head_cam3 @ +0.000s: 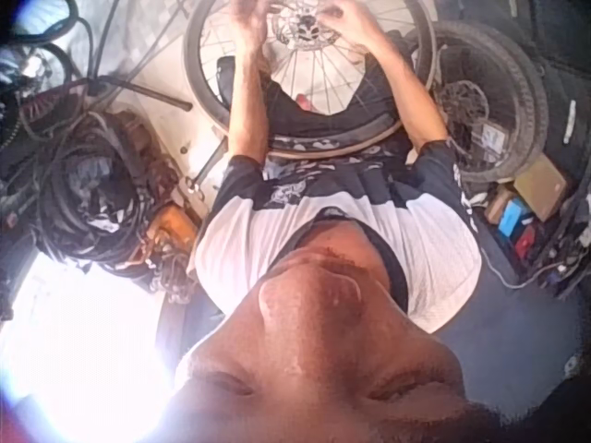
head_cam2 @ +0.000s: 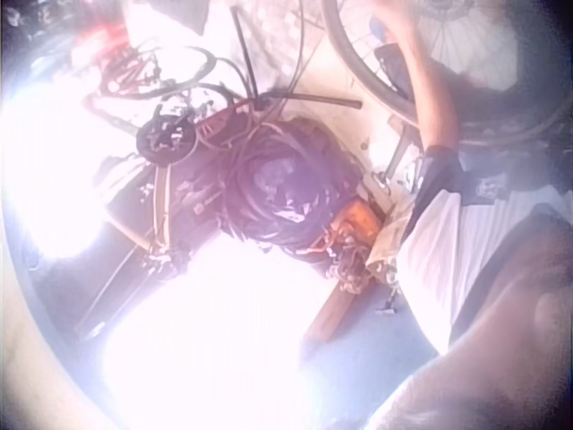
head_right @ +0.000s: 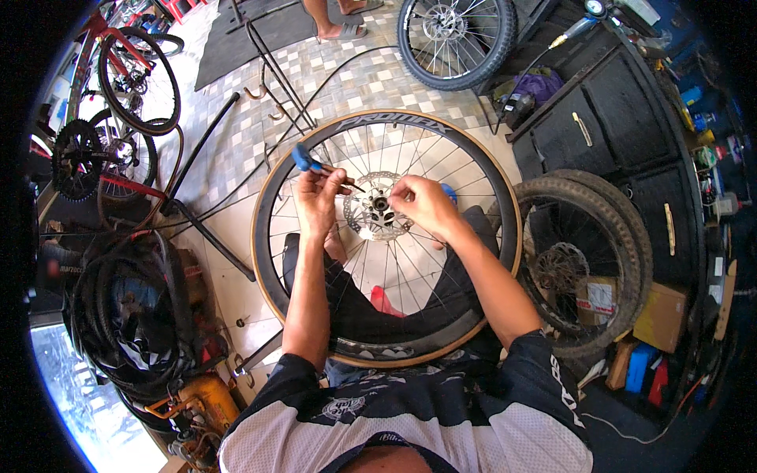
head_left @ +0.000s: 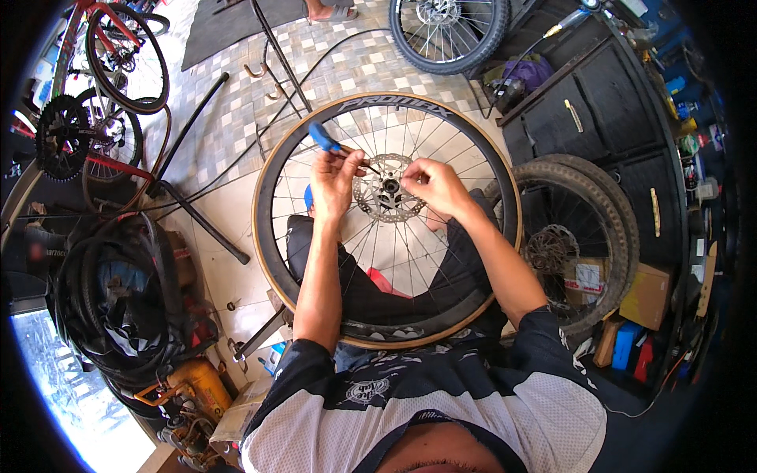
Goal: The person removes the cassette from a bicycle wheel using a chain whip and lockring tool, then installs a disc brake rotor onto the hub using an Allen key. The wheel is held between the legs while tools are used to loosen and tighten components.
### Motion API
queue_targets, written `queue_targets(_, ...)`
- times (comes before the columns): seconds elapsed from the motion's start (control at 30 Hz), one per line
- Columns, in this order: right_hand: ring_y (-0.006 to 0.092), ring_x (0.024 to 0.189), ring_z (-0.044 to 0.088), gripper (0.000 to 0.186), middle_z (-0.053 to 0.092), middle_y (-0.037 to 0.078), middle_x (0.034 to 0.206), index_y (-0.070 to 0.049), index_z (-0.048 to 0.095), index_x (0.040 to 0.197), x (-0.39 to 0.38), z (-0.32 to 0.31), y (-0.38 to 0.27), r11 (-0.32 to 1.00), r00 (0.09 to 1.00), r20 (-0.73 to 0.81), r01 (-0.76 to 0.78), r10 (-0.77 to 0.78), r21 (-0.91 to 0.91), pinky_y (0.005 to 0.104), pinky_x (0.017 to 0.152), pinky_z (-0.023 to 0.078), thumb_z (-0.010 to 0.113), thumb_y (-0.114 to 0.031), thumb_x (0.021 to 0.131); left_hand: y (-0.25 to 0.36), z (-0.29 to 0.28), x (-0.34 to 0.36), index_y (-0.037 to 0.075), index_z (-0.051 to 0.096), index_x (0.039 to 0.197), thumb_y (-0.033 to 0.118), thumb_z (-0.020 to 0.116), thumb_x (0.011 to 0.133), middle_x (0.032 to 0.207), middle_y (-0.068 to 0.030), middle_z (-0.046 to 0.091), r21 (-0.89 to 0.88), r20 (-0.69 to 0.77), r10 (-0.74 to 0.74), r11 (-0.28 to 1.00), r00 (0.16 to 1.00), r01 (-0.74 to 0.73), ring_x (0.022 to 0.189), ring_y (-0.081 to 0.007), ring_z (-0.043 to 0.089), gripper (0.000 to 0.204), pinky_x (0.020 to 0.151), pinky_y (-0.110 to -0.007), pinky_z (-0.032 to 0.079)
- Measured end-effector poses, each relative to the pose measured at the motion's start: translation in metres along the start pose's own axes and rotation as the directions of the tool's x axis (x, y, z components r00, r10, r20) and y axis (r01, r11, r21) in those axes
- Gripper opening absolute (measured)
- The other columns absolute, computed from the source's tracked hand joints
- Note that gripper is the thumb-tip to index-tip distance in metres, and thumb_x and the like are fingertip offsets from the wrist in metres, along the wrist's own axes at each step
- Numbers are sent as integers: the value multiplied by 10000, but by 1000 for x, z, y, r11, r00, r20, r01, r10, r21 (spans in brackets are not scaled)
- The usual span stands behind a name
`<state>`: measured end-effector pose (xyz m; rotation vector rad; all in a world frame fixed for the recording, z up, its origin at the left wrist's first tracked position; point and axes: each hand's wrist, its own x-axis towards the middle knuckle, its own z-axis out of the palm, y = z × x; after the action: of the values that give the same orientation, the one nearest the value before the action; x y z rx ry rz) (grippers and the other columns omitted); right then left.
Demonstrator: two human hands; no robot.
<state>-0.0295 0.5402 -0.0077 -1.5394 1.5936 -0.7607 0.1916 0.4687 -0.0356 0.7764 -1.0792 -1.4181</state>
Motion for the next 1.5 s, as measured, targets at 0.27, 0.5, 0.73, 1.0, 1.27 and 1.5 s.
queue_targets(0.27,99,630,606,165,706,30,815,-47,730,974,3,4,20,997,999,-1,54,-54,63,313,528,480,707,-211,973,13,-47,-1,36,612,1130,108,620,1072,908,-72,690,-65,-124,30,997,992,-38,801,-175,713,93,767,-313,632)
queue_targets(0.5,366,840,729,316,741,152,874,-39,720,938,-3,32,-28,832,995,73,98,-70,-546,480,739,560,762,-351,915,14,-62,1,45,627,1178,118,592,1090,843,-19,613,-221,-146,25,974,989,-57,737,-97,592,120,722,-302,577)
queue_targets(0.73,368,878,715,284,724,153,955,-35,711,994,-7,38,-24,840,990,54,137,-128,-524,481,782,555,758,-306,919,14,-70,0,50,627,1162,123,592,1092,802,-5,571,-221,-155,0,975,988,-34,693,-90,511,107,679,-287,514)
queue_targets(1.0,377,848,716,310,705,166,933,-8,690,985,-8,38,-44,757,999,21,50,-48,-652,498,737,564,723,-315,957,11,-72,-1,44,629,1149,143,607,1088,811,-6,575,-177,-143,-3,984,990,-23,706,-88,519,118,673,-285,519)
queue_targets(1.27,366,859,720,216,720,138,972,-48,718,1004,-7,37,-33,811,990,82,142,-116,-567,475,768,563,717,-255,944,8,-73,0,44,627,1124,148,606,1090,810,-13,584,-162,-132,-13,987,991,-9,691,-88,535,112,667,-283,526)
queue_targets(1.5,290,854,732,171,740,103,1004,-68,731,1044,-10,32,-27,838,983,54,180,-177,-515,433,771,569,725,-190,925,4,-73,0,48,627,1120,149,601,1092,817,-21,598,-159,-126,-18,987,992,-3,685,-88,550,108,661,-277,532)
